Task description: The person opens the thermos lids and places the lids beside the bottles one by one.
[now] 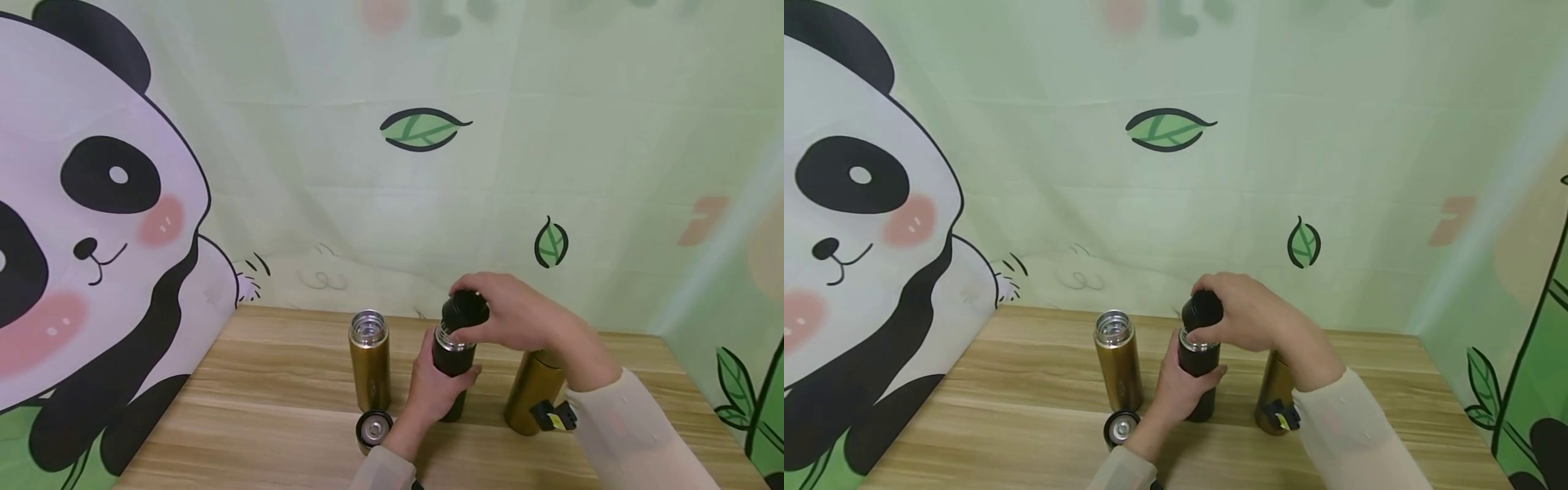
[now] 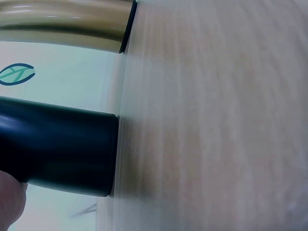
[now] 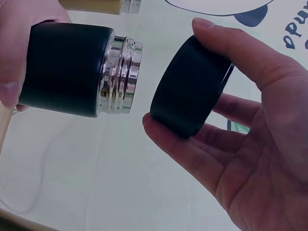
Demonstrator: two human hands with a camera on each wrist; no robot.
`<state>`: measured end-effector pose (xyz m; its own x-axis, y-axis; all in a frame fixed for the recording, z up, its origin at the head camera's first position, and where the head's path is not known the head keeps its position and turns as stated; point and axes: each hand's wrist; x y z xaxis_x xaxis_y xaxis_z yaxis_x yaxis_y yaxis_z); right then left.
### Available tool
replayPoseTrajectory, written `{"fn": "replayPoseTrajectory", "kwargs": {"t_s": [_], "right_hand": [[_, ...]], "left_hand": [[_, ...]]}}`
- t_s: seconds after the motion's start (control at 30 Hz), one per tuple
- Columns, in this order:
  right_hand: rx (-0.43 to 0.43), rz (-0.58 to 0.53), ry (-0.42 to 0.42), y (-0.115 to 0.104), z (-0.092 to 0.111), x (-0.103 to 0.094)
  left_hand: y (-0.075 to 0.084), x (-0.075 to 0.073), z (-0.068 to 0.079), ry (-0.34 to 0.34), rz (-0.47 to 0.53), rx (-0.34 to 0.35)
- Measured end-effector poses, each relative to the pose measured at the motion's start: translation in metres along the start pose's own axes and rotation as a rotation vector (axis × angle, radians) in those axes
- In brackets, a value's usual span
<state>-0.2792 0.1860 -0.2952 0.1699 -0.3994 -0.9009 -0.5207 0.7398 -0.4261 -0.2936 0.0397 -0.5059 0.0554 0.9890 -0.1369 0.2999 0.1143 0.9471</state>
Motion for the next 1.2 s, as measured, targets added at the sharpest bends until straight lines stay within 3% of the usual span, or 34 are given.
{"fn": "replayPoseTrajectory", "kwargs": {"t_s": [0.57,0.93,1.2], "right_hand": [[-0.035,-0.004,0.108,0.007,0.026,0.013],[-0.045,-0.051,0.21,0.015,0.047,0.034],[-0.047,-0.115,0.36,0.024,0.064,0.054]], "left_hand": [[-0.001,0.0,0.0,0.002,-0.005,0.021],[-0.002,-0.002,0.0,-0.012,-0.005,0.035],[-0.003,-0.001,0.001,-0.006,0.0,0.033]]}}
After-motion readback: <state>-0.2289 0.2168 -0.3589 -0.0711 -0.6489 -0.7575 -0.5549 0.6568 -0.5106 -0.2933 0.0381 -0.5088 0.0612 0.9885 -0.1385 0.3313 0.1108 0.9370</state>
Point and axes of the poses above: each hand's wrist, its own z-axis away from the middle knuckle, its own x-axis out of the palm, y = z × x, and after that the axes turned 1 degree about z, right-handed
